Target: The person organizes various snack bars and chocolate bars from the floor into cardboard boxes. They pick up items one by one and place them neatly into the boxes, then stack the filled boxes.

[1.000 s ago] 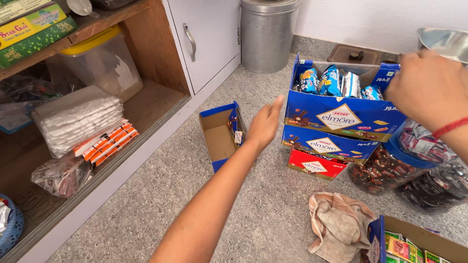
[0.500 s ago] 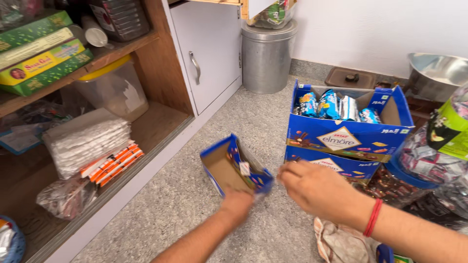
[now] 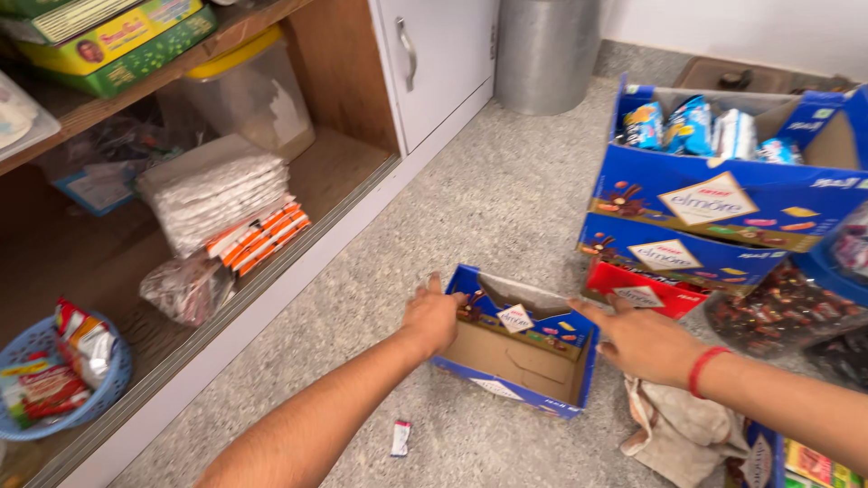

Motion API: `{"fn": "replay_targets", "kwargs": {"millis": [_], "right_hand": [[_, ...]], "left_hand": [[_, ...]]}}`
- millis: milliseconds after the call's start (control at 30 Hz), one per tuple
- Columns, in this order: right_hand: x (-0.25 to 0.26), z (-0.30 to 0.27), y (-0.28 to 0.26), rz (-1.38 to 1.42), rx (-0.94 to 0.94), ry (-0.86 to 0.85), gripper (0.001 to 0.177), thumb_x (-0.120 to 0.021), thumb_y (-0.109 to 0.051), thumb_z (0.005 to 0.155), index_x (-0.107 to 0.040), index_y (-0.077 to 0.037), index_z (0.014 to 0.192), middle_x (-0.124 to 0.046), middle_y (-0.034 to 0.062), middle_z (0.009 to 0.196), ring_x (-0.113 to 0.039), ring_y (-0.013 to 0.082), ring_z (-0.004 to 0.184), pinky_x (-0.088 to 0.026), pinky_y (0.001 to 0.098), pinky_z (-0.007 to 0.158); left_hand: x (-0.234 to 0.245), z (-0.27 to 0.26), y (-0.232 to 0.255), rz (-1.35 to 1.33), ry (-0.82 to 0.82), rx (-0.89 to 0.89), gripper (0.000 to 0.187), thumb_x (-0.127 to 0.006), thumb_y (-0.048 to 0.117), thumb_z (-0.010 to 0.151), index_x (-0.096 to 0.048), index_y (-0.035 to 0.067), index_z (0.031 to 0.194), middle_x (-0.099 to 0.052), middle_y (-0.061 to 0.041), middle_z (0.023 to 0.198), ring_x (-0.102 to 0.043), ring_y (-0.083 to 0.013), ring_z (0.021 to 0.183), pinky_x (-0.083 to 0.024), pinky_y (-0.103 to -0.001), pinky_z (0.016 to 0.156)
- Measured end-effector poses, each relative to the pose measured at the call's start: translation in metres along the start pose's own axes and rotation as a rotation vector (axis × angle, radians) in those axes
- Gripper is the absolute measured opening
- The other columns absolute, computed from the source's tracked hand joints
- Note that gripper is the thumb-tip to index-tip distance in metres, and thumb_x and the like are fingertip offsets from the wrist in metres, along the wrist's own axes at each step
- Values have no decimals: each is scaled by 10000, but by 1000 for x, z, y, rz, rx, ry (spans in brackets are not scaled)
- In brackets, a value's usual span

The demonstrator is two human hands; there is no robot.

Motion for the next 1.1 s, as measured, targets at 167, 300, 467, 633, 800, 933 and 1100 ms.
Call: {"fn": "replay_targets", "kwargs": {"millis": [167, 300, 467, 633, 800, 933, 1100], "right_hand": [[-20, 10, 7, 78, 56, 81, 743, -622, -290, 911, -311, -303, 1586, -498, 212, 1404, -691, 376, 1081, -558, 481, 947], [-31, 26, 15, 27, 2, 63, 496, -654, -380, 915, -556, -178, 1356, -608, 200, 1291, -705, 366, 1083, -565, 455, 976], [-33, 23, 18, -16, -28, 4, 380, -661, -364, 899, -648, -175, 1228, -615, 154, 1274, -699, 352, 1103, -556, 465, 985], [-26, 15, 10, -75, 6, -29, 288, -642, -365, 892, -717, -216, 1126, -631, 121, 1204, -697, 323, 1087, -556, 458, 976], [6, 17, 6, -31, 108, 168, 303, -655, -360, 858, -744, -139, 1045, -671, 123, 1073, -693, 333, 1044, -543, 474, 938], [18, 17, 5, -20, 68, 129, 317, -641, -379, 901, -706, -104, 1043, -661, 140, 1075, -700, 339, 1013, -547, 472, 916], [28, 9, 3, 76, 99, 215, 340, -667, -334, 864, -697, -88, 1098, -645, 135, 1115, -690, 355, 998, -538, 484, 887]], "left_hand": [[-39, -4, -28, -123, -215, 35, 525, -631, 62, 849, -611, 178, 1361, -676, -196, 1274, -647, -376, 1189, -530, -469, 1001], [-60, -3, -38, -165, -220, 44, 474, -631, 82, 849, -678, 116, 1319, -720, -217, 1230, -682, -365, 1167, -543, -446, 999], [-50, -45, -24, -370, -212, -120, 596, -647, 174, 875, -493, 172, 1450, -687, -201, 1230, -670, -378, 1153, -523, -464, 983], [-27, -84, -34, -536, -157, 197, 553, -441, 387, 1051, -311, 156, 1537, -720, -256, 1125, -681, -417, 1105, -498, -492, 998], [-39, -92, -71, -224, -133, 232, 480, -551, 392, 1009, -534, -4, 1280, -702, -253, 1156, -675, -417, 1118, -526, -498, 982], [-83, -114, -87, 16, -452, 295, 675, -747, 463, 876, -525, 21, 1335, -664, -184, 1263, -632, -344, 1220, -520, -435, 1036], [-105, -110, -82, 16, -503, 276, 401, -733, 233, 887, -626, 16, 1208, -692, -180, 1239, -667, -303, 1193, -534, -407, 1031]]}}
Point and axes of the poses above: each hand's wrist, its own z-axis towards the middle knuckle, its own x-axis out of the back of the hand, y = z × x, the point moved 4 cm from there along z, towards the middle knuckle
